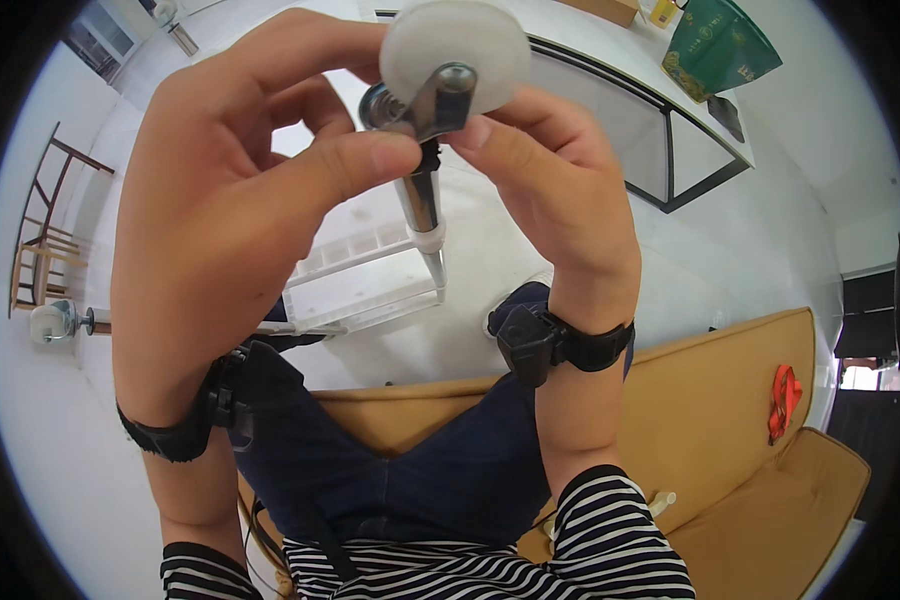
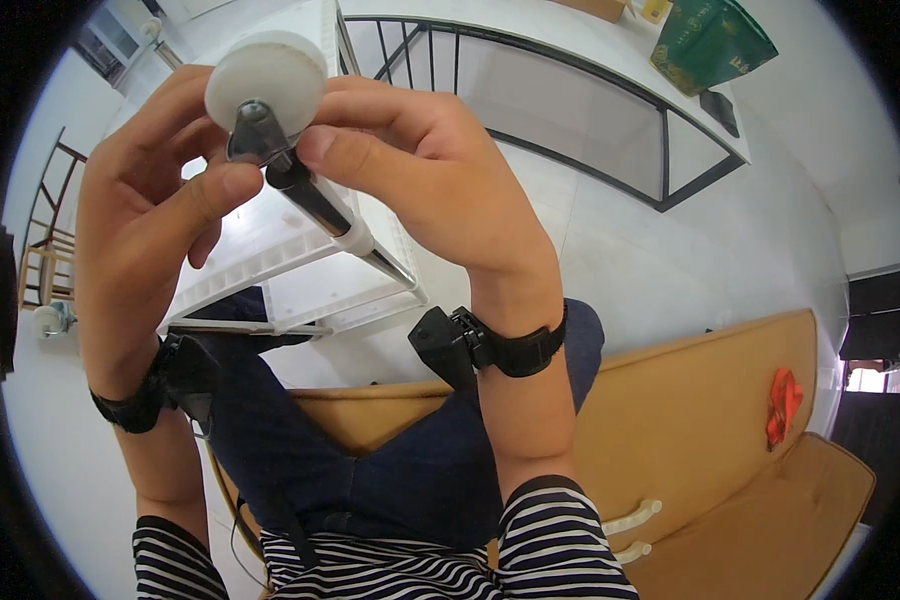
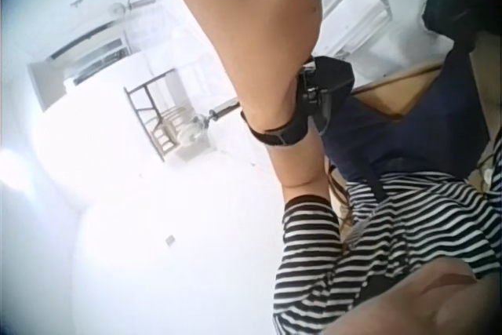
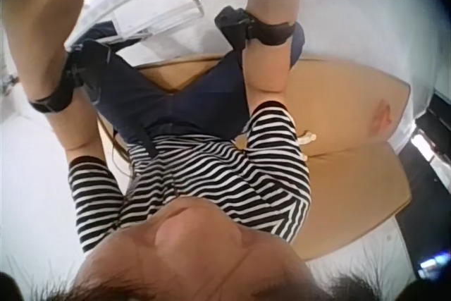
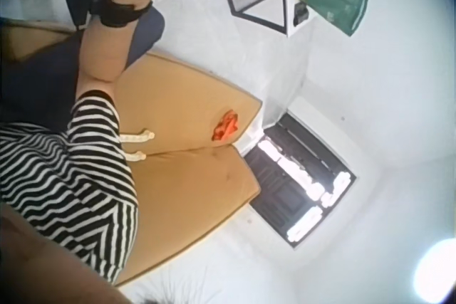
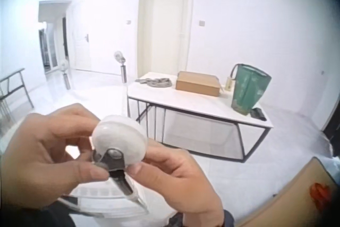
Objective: The recorder is assembling a white plastic multi-tier utility cart by inserting metal support poles and attaching caster wheels.
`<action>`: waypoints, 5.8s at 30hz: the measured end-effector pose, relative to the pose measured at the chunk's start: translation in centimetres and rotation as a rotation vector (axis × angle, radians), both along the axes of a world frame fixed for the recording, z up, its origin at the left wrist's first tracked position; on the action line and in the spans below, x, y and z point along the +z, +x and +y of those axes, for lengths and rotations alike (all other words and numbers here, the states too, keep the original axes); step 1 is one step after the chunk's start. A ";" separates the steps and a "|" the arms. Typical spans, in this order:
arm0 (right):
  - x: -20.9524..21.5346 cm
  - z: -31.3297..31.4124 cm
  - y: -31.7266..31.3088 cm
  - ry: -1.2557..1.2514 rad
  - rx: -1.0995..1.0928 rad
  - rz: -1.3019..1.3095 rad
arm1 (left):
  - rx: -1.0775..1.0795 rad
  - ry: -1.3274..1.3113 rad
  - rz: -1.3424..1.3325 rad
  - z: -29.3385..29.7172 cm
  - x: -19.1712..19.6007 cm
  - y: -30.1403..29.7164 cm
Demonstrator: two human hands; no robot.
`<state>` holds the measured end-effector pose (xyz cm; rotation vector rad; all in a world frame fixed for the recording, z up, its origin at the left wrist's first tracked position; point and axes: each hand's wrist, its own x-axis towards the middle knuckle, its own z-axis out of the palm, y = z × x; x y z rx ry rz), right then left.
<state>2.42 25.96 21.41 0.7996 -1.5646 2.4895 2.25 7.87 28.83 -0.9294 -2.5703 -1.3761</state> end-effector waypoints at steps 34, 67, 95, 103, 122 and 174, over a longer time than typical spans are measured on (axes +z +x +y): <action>-0.3 -1.2 -0.6 -0.016 0.061 -0.053 | 0.191 -0.065 -0.121 -2.1 -2.1 -0.4; -0.3 -1.5 0.0 -0.066 0.017 -0.048 | -0.062 0.168 -0.120 -0.4 -1.1 0.0; -2.2 0.2 -1.0 -0.103 0.043 -0.004 | 0.011 0.209 -0.156 0.9 -0.8 0.9; 0.3 -0.7 0.4 0.041 -0.082 -0.159 | 0.025 0.216 -0.234 -0.5 -1.5 0.9; -0.3 -0.7 0.0 -0.088 0.024 -0.105 | 0.040 0.217 -0.295 0.1 -0.6 0.5; -1.2 -0.7 -0.8 0.142 -0.218 0.229 | 0.052 0.292 -0.290 1.0 -0.1 1.0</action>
